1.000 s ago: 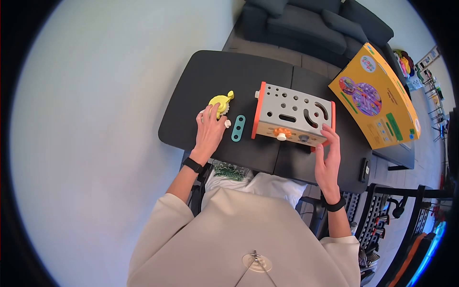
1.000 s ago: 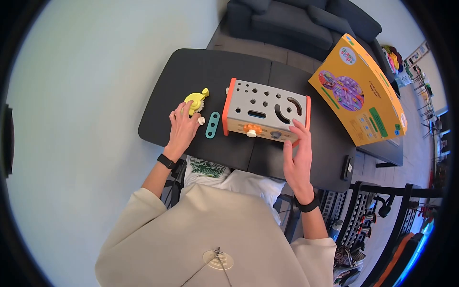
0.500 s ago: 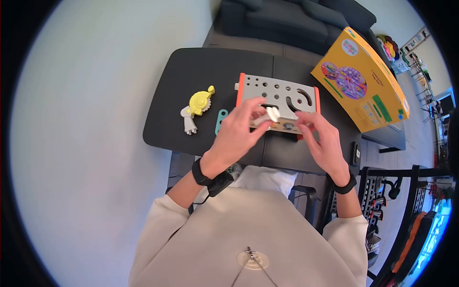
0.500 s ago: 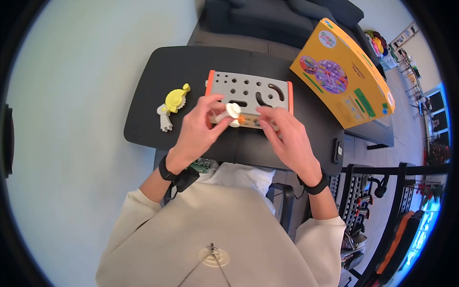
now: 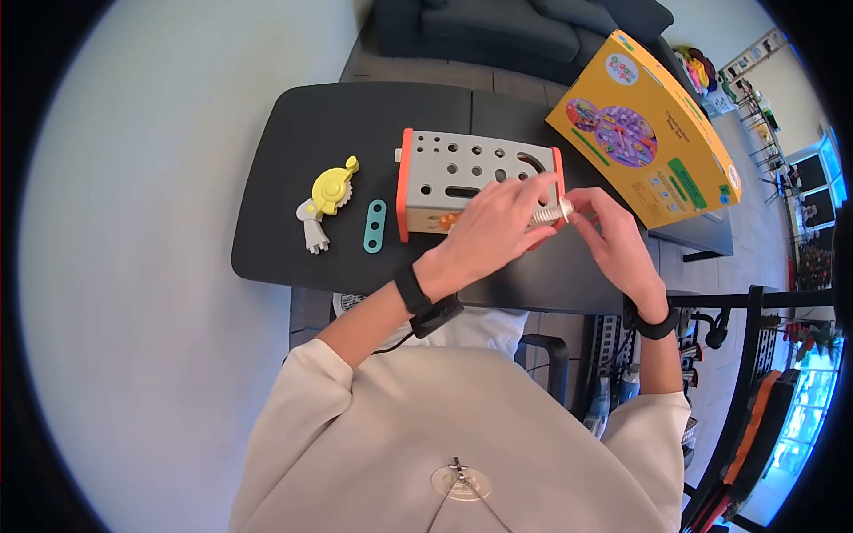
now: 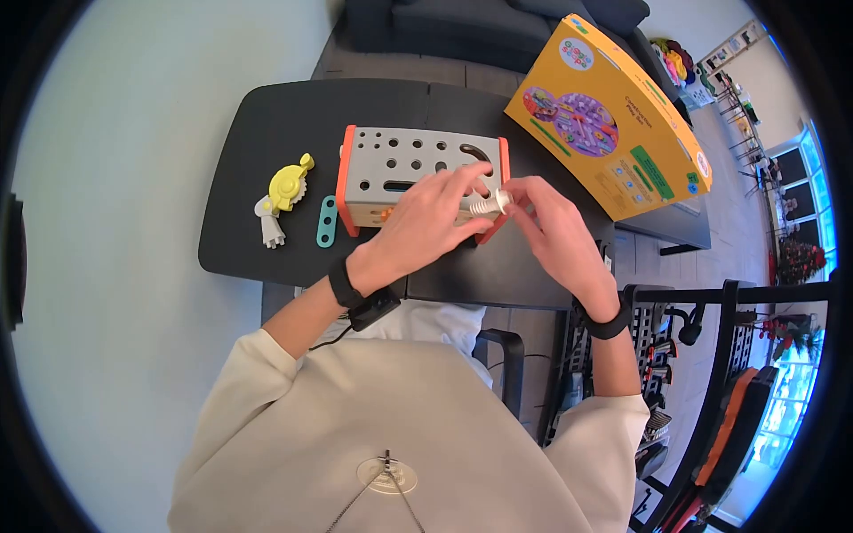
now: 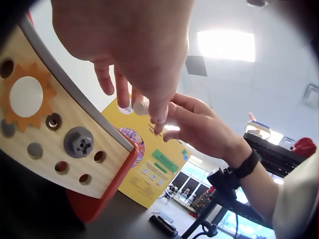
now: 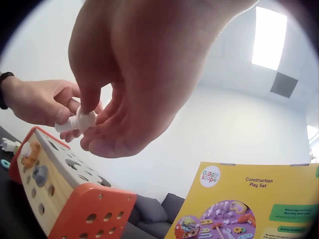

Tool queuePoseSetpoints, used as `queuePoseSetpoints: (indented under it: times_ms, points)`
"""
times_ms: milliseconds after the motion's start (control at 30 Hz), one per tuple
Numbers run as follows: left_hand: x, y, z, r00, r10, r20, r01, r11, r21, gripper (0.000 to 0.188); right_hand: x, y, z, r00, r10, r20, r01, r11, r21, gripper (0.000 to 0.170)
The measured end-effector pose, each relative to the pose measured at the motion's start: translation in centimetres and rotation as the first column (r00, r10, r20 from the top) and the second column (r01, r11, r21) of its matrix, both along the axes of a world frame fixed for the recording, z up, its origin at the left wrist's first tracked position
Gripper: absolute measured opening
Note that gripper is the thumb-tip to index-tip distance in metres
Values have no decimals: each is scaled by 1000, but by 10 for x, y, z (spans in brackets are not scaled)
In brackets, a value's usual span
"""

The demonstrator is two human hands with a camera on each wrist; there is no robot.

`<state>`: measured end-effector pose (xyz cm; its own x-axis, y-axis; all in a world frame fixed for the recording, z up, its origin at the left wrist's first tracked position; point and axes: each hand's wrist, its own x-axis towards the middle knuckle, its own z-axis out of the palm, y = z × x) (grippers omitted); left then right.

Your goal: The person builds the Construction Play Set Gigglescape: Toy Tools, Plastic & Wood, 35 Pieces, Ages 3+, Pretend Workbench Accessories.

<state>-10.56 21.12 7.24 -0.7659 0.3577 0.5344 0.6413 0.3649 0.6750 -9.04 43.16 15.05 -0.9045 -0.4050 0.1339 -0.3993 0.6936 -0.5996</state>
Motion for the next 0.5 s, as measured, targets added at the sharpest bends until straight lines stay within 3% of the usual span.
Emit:
queuePoseSetpoints:
  times_ms: [133, 500]
  points:
    - [-14, -14, -5, 999, 39, -11, -40, 995, -90, 49, -12, 5, 1, 992, 34, -122, -17, 990, 139, 20]
    - [-25, -6, -13, 1000, -13, 2, 13, 986, -167, 21, -32, -1, 0, 977, 89, -192, -18, 938, 346, 20]
